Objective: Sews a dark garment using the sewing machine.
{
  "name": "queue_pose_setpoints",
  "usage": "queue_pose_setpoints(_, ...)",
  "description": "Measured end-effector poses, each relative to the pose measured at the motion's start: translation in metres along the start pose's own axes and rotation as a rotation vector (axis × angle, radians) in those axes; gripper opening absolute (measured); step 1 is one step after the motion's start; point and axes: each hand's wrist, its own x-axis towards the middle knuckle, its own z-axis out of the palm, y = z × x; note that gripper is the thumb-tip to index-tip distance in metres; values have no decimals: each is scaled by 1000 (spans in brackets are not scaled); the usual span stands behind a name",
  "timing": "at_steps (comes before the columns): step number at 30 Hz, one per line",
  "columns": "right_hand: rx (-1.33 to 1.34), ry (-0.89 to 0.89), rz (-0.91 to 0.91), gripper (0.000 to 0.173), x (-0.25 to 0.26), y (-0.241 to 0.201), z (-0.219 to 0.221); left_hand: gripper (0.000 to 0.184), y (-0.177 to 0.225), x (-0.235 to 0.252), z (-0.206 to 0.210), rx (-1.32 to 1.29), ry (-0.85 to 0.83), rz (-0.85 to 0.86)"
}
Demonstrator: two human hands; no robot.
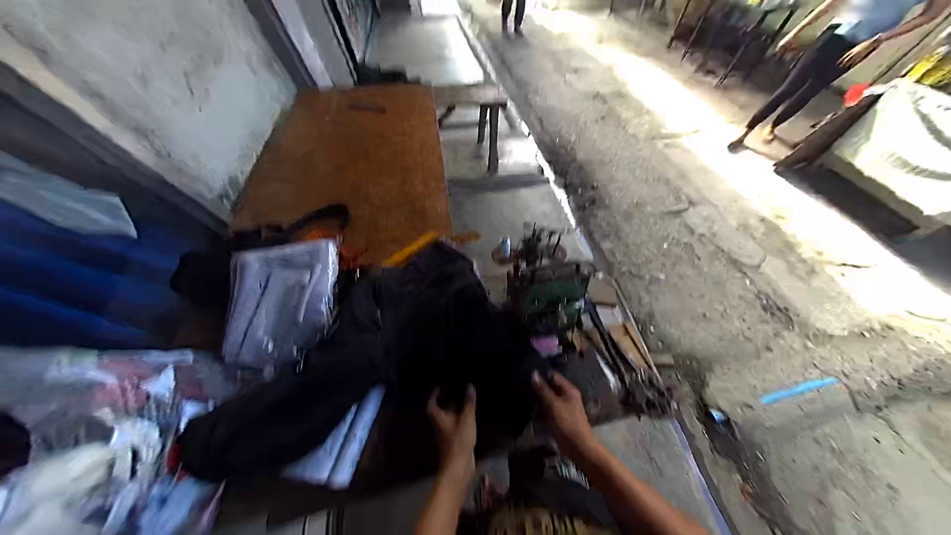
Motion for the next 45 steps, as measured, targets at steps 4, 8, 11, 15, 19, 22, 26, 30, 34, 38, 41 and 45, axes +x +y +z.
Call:
queue_pose_setpoints(4, 80, -46, 145, 19, 4, -7, -6, 58, 25, 9, -9, -11, 91, 139)
queue_pose_setpoints(8, 237, -101, 269, 11, 4, -4, -5, 36, 65, 23, -50, 369, -32, 482)
queue_pose_setpoints(11, 242, -120, 299, 17, -3, -4, 4, 33, 109, 40, -70, 697, -260, 522)
queue_pose_setpoints(15, 506, -119, 486, 49, 8, -11, 6, 29, 134, 53, -69, 762, -302, 466)
queue_pose_setpoints(19, 499, -43, 497, 37, 14, -19, 17, 34, 144, 84, -66, 942, -220, 578)
queue_pose_setpoints(22, 369, 8, 422, 22, 19, -13, 19, 44, 154, 87, -46, 1101, -49, 617)
queue_pose_setpoints(26, 265, -61, 351, 22, 23, -5, 6, 33, 119, 31, 31, 988, -253, 816)
queue_pose_setpoints(30, -197, 270, -299, 30, 51, 2, -62, 56, 75, 45, 53, 984, -561, 809)
queue_pose_setpoints(34, -271, 40, -382, 61, 129, -20, -124, 66, 86, 62, 46, 1096, -709, 757)
queue_pose_setpoints(38, -183, -199, -365, 51, 166, -28, -138, 72, 91, 74, 48, 1103, -742, 755)
queue_pose_setpoints(41, -317, -199, -327, 44, 167, -38, -138, 78, 89, 73, 50, 1082, -725, 721)
queue_pose_setpoints(45, -488, -146, -127, 40, 188, -61, -133, 81, 88, 74, 52, 1057, -708, 741)
